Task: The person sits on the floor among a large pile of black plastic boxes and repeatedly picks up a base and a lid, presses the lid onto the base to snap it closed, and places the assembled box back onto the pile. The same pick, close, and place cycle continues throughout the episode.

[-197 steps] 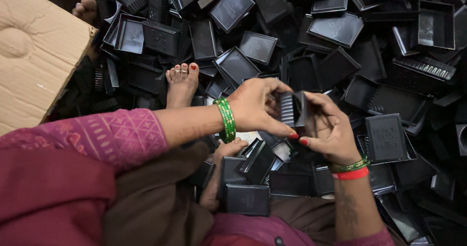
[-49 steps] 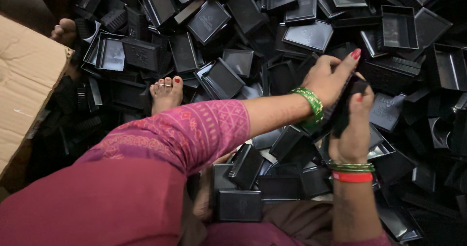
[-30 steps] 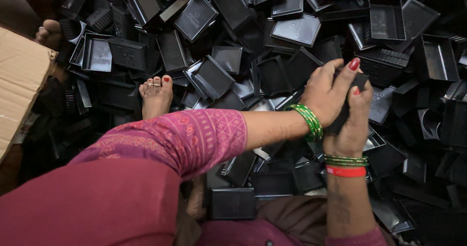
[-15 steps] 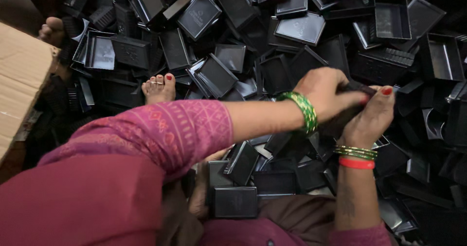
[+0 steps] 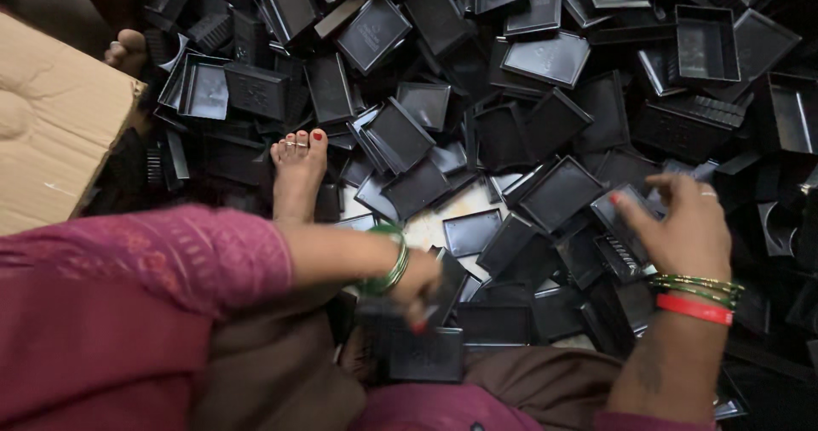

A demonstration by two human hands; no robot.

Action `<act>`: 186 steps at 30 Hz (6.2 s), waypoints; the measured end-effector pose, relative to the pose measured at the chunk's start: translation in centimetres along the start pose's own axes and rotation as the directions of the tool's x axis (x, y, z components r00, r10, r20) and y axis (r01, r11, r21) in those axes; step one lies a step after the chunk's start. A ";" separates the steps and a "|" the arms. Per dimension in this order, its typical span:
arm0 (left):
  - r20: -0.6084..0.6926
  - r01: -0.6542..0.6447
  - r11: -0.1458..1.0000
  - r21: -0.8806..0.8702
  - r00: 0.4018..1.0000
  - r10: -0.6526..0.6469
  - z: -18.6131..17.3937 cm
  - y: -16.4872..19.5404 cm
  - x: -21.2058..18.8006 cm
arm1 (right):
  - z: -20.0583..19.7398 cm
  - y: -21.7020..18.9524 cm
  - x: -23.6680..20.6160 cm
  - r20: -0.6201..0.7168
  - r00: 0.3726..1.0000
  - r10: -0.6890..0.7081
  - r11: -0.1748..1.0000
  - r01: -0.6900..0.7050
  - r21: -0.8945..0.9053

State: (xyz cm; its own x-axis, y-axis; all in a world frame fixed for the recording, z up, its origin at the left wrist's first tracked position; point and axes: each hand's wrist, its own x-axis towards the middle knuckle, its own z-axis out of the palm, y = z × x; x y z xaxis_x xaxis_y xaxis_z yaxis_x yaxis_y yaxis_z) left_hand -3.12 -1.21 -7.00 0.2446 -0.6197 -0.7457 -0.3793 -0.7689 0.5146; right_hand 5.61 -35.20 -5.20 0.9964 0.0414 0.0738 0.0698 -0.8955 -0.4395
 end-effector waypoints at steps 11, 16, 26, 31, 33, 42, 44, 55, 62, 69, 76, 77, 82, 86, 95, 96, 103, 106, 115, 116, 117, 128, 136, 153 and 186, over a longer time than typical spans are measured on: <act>-0.647 0.217 0.945 -0.243 0.690 -0.325 -8.7 0.3 10.7 | 2.8 2.9 1.1 0.041 0.998 0.054 0.996 -0.051 -0.069; -0.658 0.201 0.958 -0.206 0.696 -0.288 -6.3 3.2 14.3 | 1.2 2.0 0.3 -0.049 0.992 0.115 0.903 -0.084 0.420; -0.637 0.325 0.925 -0.198 0.674 -0.374 -8.7 -0.2 16.1 | 0.8 1.0 -0.2 -0.080 0.995 0.061 0.858 -0.011 0.513; -0.883 -0.146 0.940 -0.308 0.413 -0.225 -14.5 -0.3 12.6 | 3.7 -0.1 0.4 0.061 0.997 0.048 0.432 -0.076 0.899; -0.925 -0.319 0.894 -0.315 0.312 -0.215 -15.9 1.3 11.9 | 5.1 -1.0 0.5 0.051 0.997 0.051 0.361 -0.066 0.930; -0.908 -0.588 0.692 -0.419 0.273 -0.317 -14.9 5.7 11.5 | 6.6 -5.8 -0.7 -0.084 0.995 0.055 0.001 0.084 0.996; -0.901 -0.634 0.642 -0.431 0.260 -0.349 -14.8 5.7 11.5 | 5.9 -6.5 -0.8 -0.067 0.996 0.064 -0.037 0.070 0.997; -0.865 -0.459 0.733 -0.502 0.268 -0.424 -14.3 6.1 14.3 | 6.3 -8.6 -2.3 -0.220 0.975 0.027 0.166 0.212 0.963; -0.863 -0.496 0.707 -0.504 0.270 -0.426 -15.9 5.2 13.6 | 3.1 -4.8 -0.3 0.135 0.989 -0.053 -0.192 -0.143 0.971; -0.851 -0.224 0.824 -0.521 0.220 -0.478 -16.6 3.8 8.5 | 2.8 -4.7 -0.4 0.023 0.999 -0.024 -0.035 -0.024 0.999; -0.832 -0.286 0.783 -0.553 0.244 -0.499 -14.7 3.9 5.0 | 4.6 -7.6 -1.5 -0.020 0.998 -0.052 0.317 0.035 0.948; -0.820 -0.246 0.783 -0.571 0.222 -0.528 -14.2 4.1 4.8 | 5.0 -7.9 -1.8 -0.042 0.999 -0.014 0.389 0.044 0.920; -0.833 -0.128 0.826 -0.548 0.175 -0.525 -13.4 3.5 3.6 | 6.4 -9.0 -3.0 0.098 0.994 -0.053 0.265 -0.081 0.961; -0.835 0.056 0.971 -0.232 0.501 -0.228 -12.7 1.7 2.5 | 4.5 -7.3 -1.5 0.417 0.818 -0.397 0.444 -0.226 0.867; 0.024 0.117 0.974 0.193 0.992 -0.124 1.0 4.1 0.5 | 8.1 -6.7 -1.6 0.580 0.671 -0.461 0.886 0.308 0.347; 0.035 0.069 0.968 0.242 0.996 -0.080 1.5 4.3 0.9 | 8.8 -6.6 -1.8 0.588 0.660 -0.467 0.880 0.408 0.242; -0.604 0.129 0.985 0.115 0.796 -0.034 -7.2 3.3 7.6 | 14.3 -6.1 -2.6 0.441 0.731 -0.521 0.754 0.636 -0.165; -0.740 0.112 0.984 0.135 0.672 0.025 -12.9 2.7 10.5 | 14.1 -5.5 -2.1 0.519 0.755 -0.401 0.787 0.574 -0.226; -0.854 0.154 0.866 0.476 0.314 0.414 -20.6 6.3 21.6 | 15.4 -6.6 -3.3 0.132 0.790 -0.598 0.771 0.613 -0.174; -0.856 0.190 0.851 0.489 0.294 0.426 -20.9 7.0 23.3 | 16.5 -6.7 -3.7 0.001 0.753 -0.658 0.749 0.655 -0.094; -0.857 0.227 0.835 0.501 0.268 0.441 -21.2 7.5 24.9 | 17.6 -6.5 -4.1 0.107 0.769 -0.631 0.772 0.635 -0.011; -0.920 0.379 0.844 0.379 0.055 0.389 -22.7 8.8 28.8 | 19.4 -2.2 -3.7 0.533 0.783 -0.321 0.312 -0.444 0.840; -0.949 -0.112 0.962 0.248 0.173 0.265 -25.8 7.7 12.8 | 5.6 -3.4 0.2 0.111 0.937 -0.330 0.741 0.184 0.646; -0.650 -0.546 0.385 -0.744 0.726 -0.224 -4.7 3.5 -10.4 | 5.6 -14.3 -7.7 0.260 0.835 -0.484 -0.292 -0.434 0.852; -0.620 -0.625 0.126 -0.770 0.687 -0.380 -3.6 3.5 -5.1 | 4.1 -13.9 -5.3 -0.141 0.863 -0.485 0.544 0.424 0.724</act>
State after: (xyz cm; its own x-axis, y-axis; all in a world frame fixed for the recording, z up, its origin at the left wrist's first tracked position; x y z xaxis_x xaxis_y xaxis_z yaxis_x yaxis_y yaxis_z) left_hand -2.45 -1.26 0.15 0.8651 -0.2308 -0.4454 0.4866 0.1700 0.8569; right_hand -0.49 -21.19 -3.20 0.8197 0.4072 0.4029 0.4949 -0.1492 -0.8560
